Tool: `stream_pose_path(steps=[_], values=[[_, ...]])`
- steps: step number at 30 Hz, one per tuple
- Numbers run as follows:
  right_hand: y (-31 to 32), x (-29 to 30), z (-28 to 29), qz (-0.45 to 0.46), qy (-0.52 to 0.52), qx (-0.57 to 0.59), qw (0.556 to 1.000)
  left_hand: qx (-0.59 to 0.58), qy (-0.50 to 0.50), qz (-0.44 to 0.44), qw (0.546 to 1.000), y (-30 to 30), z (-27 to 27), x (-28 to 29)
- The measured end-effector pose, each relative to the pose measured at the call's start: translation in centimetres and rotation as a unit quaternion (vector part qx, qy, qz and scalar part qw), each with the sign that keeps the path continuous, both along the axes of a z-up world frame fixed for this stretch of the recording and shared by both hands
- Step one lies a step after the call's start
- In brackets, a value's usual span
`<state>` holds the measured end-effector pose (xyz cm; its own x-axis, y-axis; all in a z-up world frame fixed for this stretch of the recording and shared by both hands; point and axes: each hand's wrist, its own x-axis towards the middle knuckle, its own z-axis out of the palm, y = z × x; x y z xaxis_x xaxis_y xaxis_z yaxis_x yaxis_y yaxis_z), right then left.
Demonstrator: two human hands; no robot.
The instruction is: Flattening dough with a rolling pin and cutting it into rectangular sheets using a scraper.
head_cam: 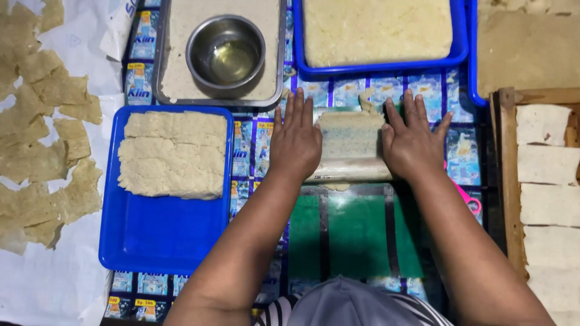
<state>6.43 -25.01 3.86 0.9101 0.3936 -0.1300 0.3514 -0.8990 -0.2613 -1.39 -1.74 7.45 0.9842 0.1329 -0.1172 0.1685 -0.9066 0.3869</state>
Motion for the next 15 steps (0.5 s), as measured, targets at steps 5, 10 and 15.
stream_pose_path(steps=[5,10,15], values=[[-0.6,-2.6,1.0,-0.008,0.000,-0.009,1.000,0.003,-0.007,-0.011,1.000,-0.6,0.4,-1.9],[-2.0,-6.3,0.4,-0.014,-0.043,-0.004,0.999,0.022,-0.027,-0.032,0.999,-1.7,1.2,-5.5],[-1.0,-2.0,-0.3,-0.028,-0.079,0.018,0.996,0.042,-0.048,-0.050,0.997,-0.5,0.6,-2.0]])
